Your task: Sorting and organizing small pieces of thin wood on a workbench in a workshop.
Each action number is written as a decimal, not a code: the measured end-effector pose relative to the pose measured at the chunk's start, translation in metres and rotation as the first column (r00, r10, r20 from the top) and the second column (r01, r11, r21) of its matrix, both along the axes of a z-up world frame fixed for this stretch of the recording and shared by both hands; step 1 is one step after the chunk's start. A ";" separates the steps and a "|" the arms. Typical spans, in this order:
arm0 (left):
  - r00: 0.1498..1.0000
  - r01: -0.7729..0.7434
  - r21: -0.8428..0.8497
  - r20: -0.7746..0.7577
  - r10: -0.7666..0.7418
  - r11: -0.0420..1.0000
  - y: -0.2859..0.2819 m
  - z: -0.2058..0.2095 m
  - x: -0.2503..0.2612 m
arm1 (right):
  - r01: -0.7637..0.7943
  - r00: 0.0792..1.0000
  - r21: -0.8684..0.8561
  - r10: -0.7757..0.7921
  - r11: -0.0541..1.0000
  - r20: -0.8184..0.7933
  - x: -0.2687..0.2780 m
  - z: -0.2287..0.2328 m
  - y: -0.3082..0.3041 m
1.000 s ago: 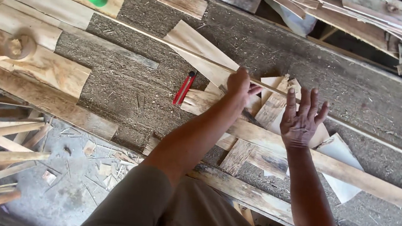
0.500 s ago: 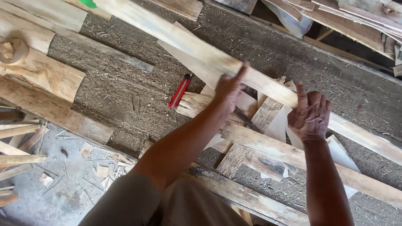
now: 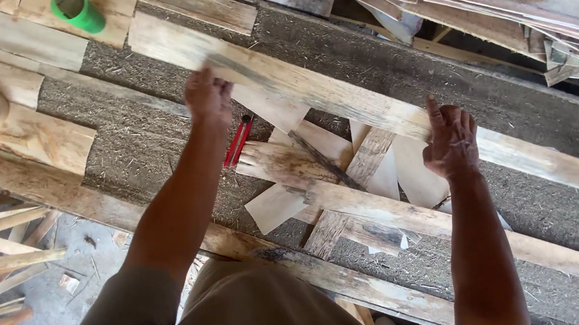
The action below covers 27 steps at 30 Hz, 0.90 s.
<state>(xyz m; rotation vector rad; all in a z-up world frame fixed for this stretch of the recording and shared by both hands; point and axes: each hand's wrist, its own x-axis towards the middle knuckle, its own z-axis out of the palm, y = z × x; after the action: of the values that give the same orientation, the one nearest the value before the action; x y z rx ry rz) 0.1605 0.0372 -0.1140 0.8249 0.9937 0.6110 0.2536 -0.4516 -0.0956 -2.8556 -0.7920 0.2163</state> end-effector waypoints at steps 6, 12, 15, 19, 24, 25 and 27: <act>0.920 -0.222 -0.022 0.328 0.217 0.975 0.088 -0.043 -0.011 | 0.026 1.000 -0.051 -0.026 0.998 -0.001 0.004 -0.014 -0.015; 0.965 -0.259 0.132 0.083 0.250 0.957 0.071 0.063 -0.043 | 0.018 0.999 -0.020 -0.019 1.000 -0.042 -0.010 -0.013 -0.013; 0.996 -0.073 0.324 0.076 0.051 0.943 0.118 0.029 -0.065 | 0.008 0.995 -0.085 -0.016 0.996 -0.098 -0.017 -0.016 -0.013; 0.977 0.096 0.205 0.165 -0.131 0.974 0.147 0.013 -0.095 | 0.031 0.994 -0.093 -0.041 0.995 -0.105 -0.028 -0.012 -0.010; 0.977 0.168 -0.032 0.140 -0.162 0.985 0.158 0.003 -0.114 | -0.005 0.997 -0.051 0.001 0.999 -0.075 -0.041 -0.018 -0.010; 0.977 0.164 -0.031 0.141 -0.158 0.986 0.156 0.007 -0.117 | -0.009 0.997 -0.050 0.005 0.999 -0.074 -0.042 -0.019 -0.008; 0.990 0.139 -0.152 0.056 -0.132 0.979 0.151 0.017 -0.119 | 0.006 0.996 -0.076 -0.013 0.997 -0.090 -0.043 -0.022 -0.006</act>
<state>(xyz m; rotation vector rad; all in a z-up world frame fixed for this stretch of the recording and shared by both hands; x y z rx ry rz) 0.0412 0.1878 -0.0970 0.7305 0.9231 0.4282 0.2104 -0.4578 -0.1176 -2.8956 -0.7682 0.3787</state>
